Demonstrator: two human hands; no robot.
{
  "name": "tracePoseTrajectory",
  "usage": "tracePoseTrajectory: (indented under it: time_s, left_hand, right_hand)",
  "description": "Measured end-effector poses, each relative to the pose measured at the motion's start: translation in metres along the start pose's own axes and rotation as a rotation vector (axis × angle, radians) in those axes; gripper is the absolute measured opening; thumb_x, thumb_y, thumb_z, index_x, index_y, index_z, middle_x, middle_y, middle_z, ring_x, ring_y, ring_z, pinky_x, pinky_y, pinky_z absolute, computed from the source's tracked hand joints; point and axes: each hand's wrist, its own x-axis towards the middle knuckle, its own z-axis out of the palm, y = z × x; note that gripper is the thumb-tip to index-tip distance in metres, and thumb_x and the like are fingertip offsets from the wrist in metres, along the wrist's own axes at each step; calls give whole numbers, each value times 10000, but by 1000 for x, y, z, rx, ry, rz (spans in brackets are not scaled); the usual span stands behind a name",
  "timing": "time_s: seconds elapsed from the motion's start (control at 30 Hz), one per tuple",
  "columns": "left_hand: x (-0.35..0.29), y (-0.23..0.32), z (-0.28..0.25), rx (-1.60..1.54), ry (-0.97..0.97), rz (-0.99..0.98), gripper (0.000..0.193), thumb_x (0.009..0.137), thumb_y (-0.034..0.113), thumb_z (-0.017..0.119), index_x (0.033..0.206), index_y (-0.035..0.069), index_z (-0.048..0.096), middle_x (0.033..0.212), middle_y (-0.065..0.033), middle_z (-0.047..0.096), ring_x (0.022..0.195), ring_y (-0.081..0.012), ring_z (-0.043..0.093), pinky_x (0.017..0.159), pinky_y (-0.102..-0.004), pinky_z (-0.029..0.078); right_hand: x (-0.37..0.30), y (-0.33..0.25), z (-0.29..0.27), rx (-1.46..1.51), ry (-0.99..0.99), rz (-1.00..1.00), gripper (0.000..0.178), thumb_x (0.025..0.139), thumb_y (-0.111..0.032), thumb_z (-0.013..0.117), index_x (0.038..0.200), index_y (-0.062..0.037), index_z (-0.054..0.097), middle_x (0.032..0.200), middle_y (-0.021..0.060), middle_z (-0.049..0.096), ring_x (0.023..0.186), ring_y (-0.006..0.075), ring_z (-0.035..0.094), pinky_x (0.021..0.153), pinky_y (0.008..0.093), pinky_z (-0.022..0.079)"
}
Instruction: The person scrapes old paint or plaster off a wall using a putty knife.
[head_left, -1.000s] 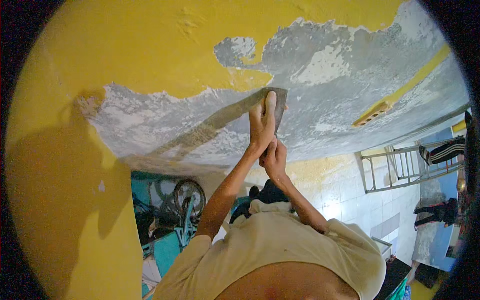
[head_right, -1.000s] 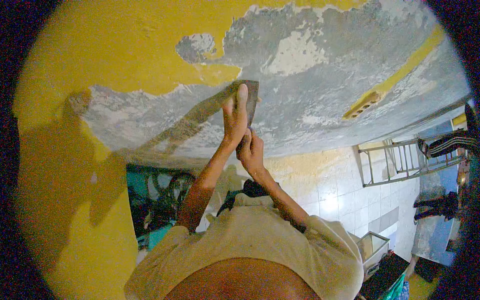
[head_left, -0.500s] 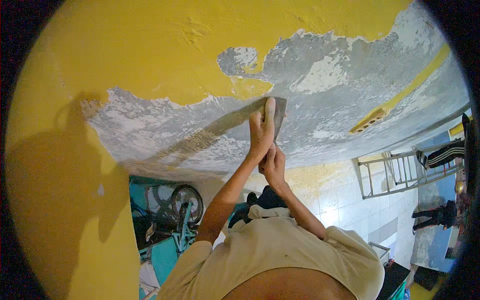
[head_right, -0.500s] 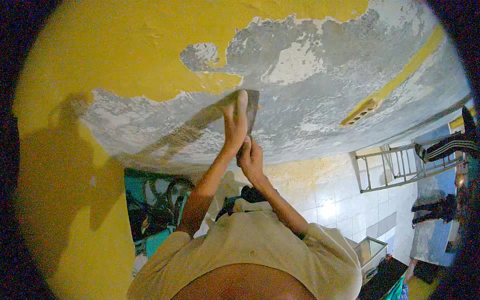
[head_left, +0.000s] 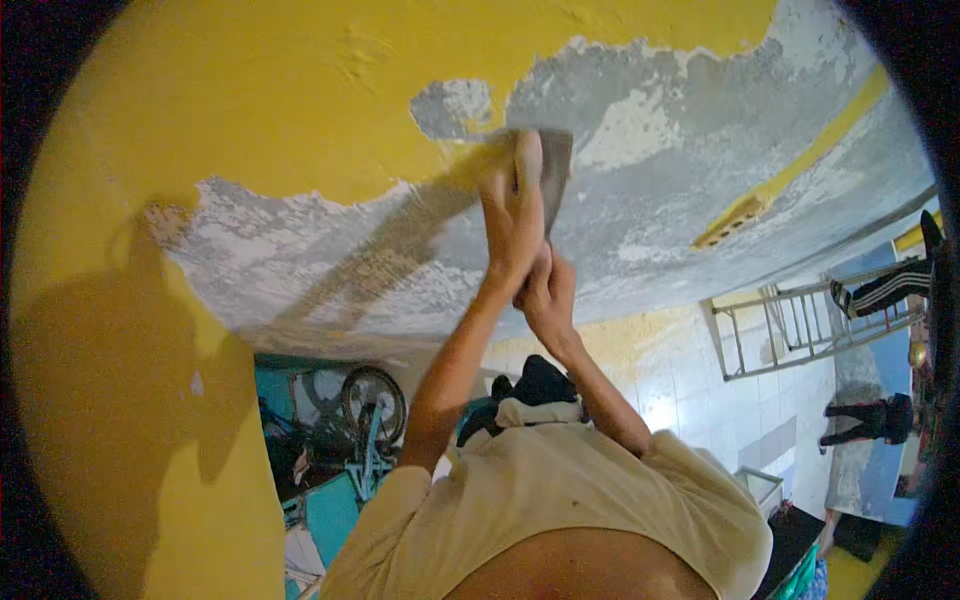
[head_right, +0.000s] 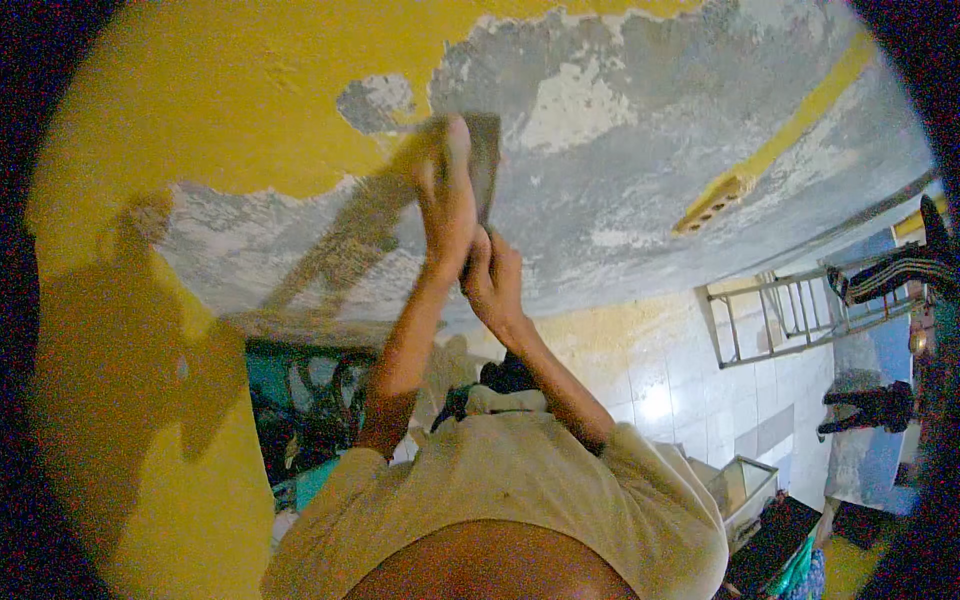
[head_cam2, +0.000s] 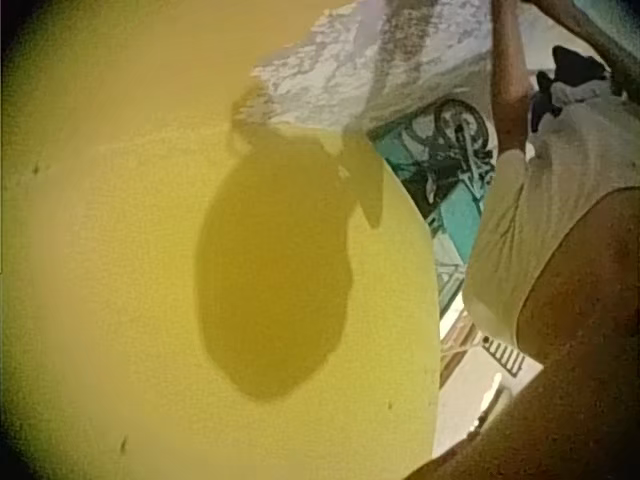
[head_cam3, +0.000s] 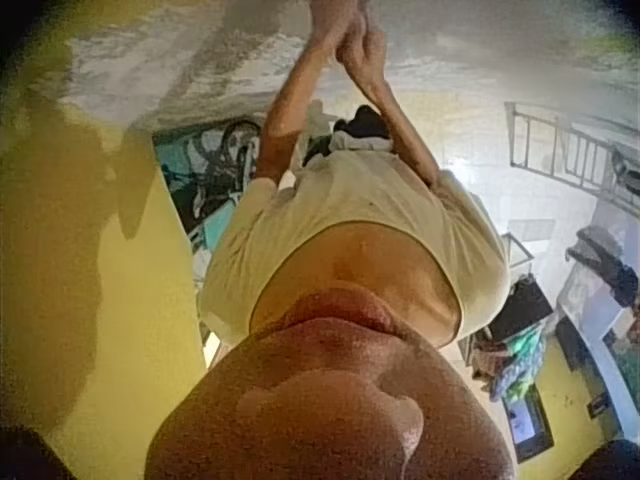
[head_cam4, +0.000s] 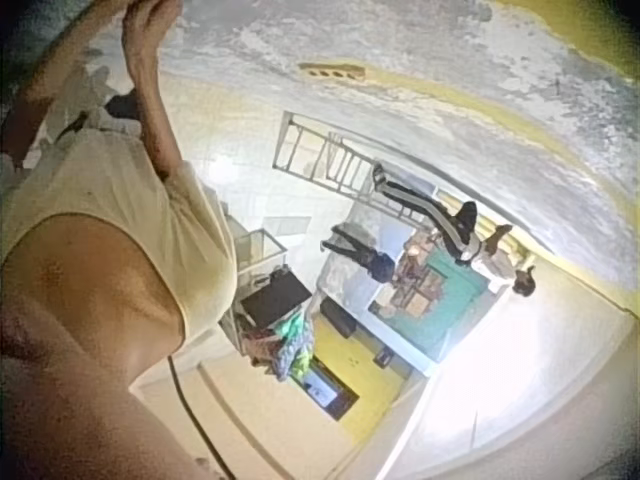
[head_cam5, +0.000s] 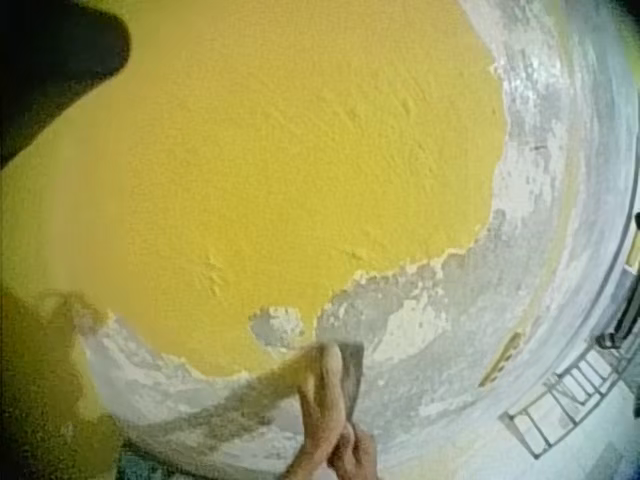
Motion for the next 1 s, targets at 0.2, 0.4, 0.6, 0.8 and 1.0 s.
tracePoseTrajectory:
  time_s: [0.2,0.4,0.6,0.8,1.0]
  left_hand:
    - [-13,-69,-10,22,-3,88,414,936,364,447,692,40,530,620,-33,534,567,-116,486,548,-264,406]
    - [-25,-21,-8,45,-87,-138,451,949,354,422,684,10,545,590,-25,530,535,-80,457,466,-257,346]
    - [-30,-31,8,-176,-52,-247,427,934,358,452,708,2,520,652,-25,488,586,-125,431,536,-294,367]
    - [-27,-45,9,-79,-54,-117,467,948,356,441,602,68,316,563,40,280,535,-75,282,471,-292,265]
    - [-35,-43,23,-260,-29,-294,465,944,374,433,607,67,340,566,45,296,543,-80,263,475,-295,227]
  right_hand:
    - [-12,37,-5,19,-67,61,387,977,-325,330,872,-2,514,511,14,463,426,82,427,401,252,356]
    - [-23,25,-7,119,-65,115,399,976,-333,330,854,-3,519,505,-5,439,405,62,397,383,236,337]
    - [-20,21,-19,108,-21,122,380,980,-300,338,843,0,528,521,-17,449,425,51,398,391,227,324]
    - [-9,6,-30,-20,0,65,347,973,-280,380,809,-5,513,525,1,454,440,65,408,407,247,333]
    - [-11,2,-58,-178,-73,46,308,961,-288,414,851,-11,494,541,-1,455,501,48,409,433,243,337]
